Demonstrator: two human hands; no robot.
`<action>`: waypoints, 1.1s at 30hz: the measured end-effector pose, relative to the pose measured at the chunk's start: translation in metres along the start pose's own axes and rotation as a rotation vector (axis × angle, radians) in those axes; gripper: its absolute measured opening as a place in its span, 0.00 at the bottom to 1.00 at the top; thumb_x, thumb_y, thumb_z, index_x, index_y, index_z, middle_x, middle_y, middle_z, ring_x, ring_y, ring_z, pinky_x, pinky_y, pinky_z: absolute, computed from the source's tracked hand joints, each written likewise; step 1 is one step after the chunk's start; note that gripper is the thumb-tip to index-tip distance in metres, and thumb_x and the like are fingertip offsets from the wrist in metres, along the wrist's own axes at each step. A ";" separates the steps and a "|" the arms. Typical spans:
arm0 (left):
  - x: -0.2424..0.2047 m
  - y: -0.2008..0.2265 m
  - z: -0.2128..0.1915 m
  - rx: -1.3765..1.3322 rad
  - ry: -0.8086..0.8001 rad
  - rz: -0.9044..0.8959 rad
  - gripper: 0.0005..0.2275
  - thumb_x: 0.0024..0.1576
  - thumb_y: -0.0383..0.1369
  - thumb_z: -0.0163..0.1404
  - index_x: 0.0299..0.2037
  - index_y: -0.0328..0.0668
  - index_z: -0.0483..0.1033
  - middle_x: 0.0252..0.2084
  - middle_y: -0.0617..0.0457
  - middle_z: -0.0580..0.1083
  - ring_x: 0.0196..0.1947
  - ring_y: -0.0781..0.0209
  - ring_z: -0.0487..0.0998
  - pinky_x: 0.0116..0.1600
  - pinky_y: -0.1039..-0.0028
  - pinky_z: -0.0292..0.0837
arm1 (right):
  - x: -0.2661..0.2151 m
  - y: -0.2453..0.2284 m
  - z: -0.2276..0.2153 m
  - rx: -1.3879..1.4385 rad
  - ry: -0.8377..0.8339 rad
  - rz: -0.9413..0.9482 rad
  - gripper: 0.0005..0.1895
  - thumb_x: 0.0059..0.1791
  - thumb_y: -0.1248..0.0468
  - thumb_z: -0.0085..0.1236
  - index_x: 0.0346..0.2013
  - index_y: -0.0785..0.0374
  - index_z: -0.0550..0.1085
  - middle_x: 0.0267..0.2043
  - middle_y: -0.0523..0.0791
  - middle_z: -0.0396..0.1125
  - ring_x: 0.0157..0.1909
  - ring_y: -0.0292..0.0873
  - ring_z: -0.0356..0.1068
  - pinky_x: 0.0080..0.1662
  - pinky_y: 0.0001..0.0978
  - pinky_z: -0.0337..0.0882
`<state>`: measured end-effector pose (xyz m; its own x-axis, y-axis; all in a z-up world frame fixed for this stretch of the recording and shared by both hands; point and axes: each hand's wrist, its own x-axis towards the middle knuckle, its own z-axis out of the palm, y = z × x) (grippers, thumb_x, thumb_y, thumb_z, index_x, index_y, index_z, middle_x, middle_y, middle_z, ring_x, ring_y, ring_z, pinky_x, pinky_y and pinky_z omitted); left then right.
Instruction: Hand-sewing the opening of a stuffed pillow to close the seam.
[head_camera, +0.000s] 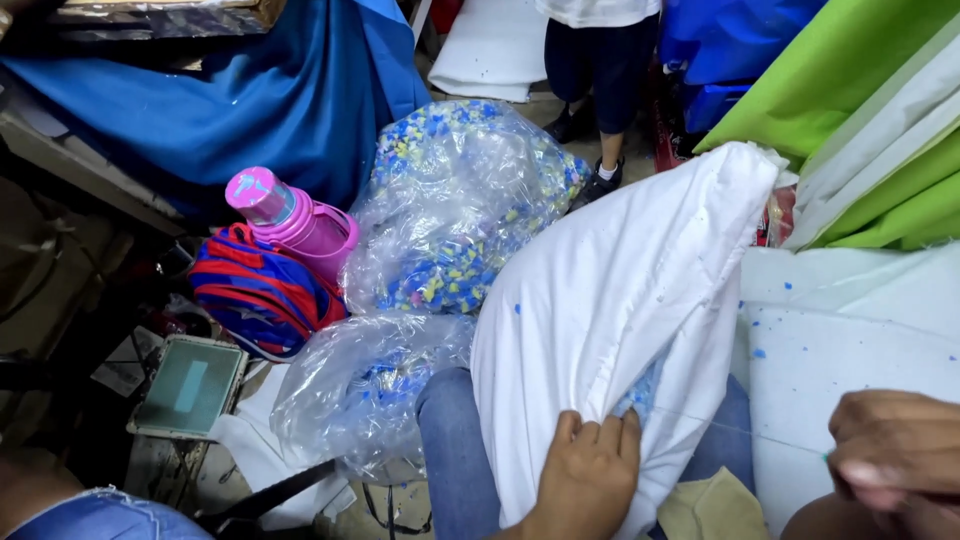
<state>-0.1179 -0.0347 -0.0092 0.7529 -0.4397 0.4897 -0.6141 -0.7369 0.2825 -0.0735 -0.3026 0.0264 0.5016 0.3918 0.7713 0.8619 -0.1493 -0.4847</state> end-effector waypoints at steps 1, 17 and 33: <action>0.000 -0.006 -0.009 -0.005 -0.007 -0.004 0.14 0.48 0.19 0.47 0.45 0.18 0.73 0.28 0.40 0.68 0.20 0.56 0.62 0.45 0.62 0.61 | 0.015 -0.009 -0.002 0.002 -0.001 0.009 0.06 0.43 0.54 0.46 0.31 0.42 0.72 0.13 0.28 0.69 0.11 0.20 0.62 0.21 0.10 0.71; 0.033 -0.060 -0.075 -0.365 -0.079 0.083 0.09 0.54 0.33 0.51 0.40 0.38 0.77 0.40 0.54 0.75 0.32 0.63 0.72 0.47 0.72 0.59 | 0.093 0.048 0.011 -0.090 0.088 0.862 0.28 0.42 0.77 0.51 0.57 0.70 0.63 0.52 0.53 0.64 0.45 0.45 0.64 0.43 0.34 0.65; 0.105 -0.202 0.029 -1.895 0.273 -0.593 0.07 0.58 0.29 0.47 0.32 0.30 0.72 0.11 0.58 0.59 0.12 0.72 0.56 0.26 0.81 0.62 | 0.313 0.209 0.014 -1.518 -0.279 0.435 0.39 0.65 0.41 0.35 0.24 0.66 0.77 0.27 0.53 0.72 0.26 0.58 0.72 0.31 0.43 0.70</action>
<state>0.0923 0.0531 -0.0387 0.9814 -0.1815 0.0628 0.0898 0.7226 0.6854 0.2627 -0.1988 0.1607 0.8346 0.2010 0.5128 0.0224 -0.9426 0.3331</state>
